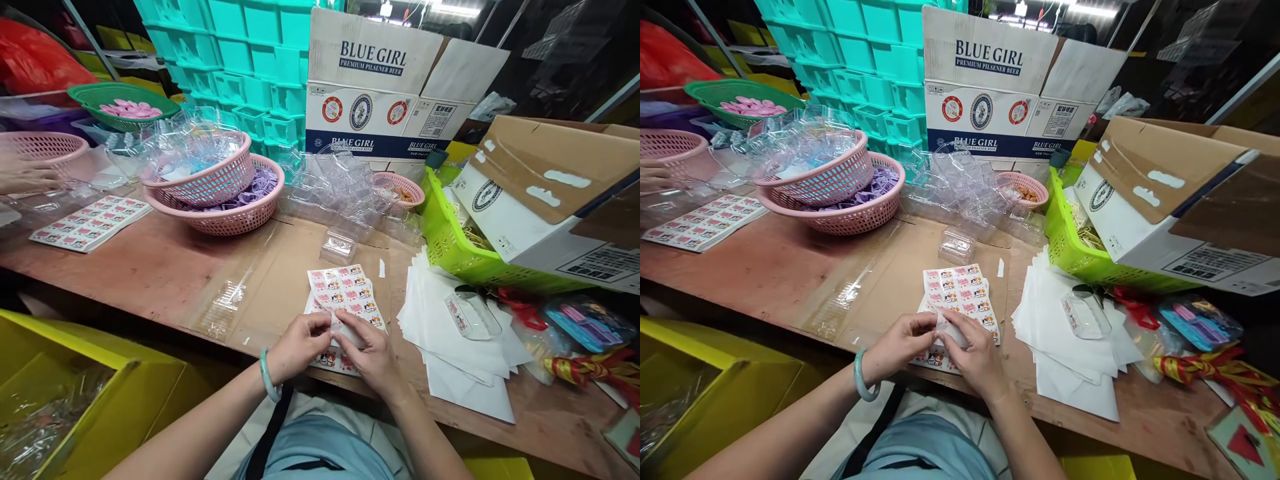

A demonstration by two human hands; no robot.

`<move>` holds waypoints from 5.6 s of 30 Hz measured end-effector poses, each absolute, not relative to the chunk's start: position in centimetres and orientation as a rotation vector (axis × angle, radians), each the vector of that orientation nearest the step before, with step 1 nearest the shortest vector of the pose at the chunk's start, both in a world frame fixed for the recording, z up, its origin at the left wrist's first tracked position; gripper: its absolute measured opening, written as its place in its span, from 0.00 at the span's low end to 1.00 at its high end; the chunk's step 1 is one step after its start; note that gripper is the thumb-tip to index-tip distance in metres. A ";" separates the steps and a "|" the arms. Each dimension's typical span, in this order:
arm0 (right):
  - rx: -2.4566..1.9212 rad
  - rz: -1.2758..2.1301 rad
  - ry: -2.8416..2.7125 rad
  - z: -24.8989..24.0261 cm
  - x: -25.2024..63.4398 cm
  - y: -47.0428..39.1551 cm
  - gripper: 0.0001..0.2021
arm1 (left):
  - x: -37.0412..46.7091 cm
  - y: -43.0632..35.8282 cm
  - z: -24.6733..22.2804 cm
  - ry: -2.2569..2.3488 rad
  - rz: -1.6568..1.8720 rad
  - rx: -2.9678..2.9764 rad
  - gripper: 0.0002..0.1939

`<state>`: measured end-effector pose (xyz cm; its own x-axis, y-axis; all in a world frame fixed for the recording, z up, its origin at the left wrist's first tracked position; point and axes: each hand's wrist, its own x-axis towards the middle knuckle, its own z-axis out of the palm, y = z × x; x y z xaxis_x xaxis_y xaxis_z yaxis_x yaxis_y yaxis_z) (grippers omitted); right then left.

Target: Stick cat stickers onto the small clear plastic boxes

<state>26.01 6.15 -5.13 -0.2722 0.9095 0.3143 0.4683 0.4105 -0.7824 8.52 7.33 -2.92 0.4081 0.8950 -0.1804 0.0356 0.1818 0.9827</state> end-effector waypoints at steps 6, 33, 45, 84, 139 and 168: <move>-1.091 0.469 -1.982 -5.5 25.8 6.7 0.12 | 8.5 7.7 -2.5 0.925 0.712 1.194 0.08; -1.231 1.154 -0.781 -6.4 25.2 7.7 0.10 | 7.3 6.5 -5.2 1.214 0.778 1.239 0.12; -1.068 0.314 -1.841 -3.5 24.3 5.9 0.20 | 10.0 6.2 -0.3 0.841 0.963 0.765 0.16; -1.016 1.222 -1.305 -1.6 23.8 17.4 0.51 | 9.0 17.1 -1.0 0.675 1.485 0.856 0.27; -1.540 0.933 -1.624 0.4 25.5 8.9 0.11 | 8.7 9.9 -4.3 0.723 0.919 0.433 0.19; -1.721 0.342 -1.509 -1.9 38.8 10.7 0.31 | 7.5 11.7 -3.0 1.449 1.079 1.443 0.21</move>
<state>38.83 10.70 -1.87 0.2501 0.9218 0.2961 0.7044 0.0365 -0.7088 7.54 11.73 -2.99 -0.0226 0.9994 0.0257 0.3107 -0.0174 0.9503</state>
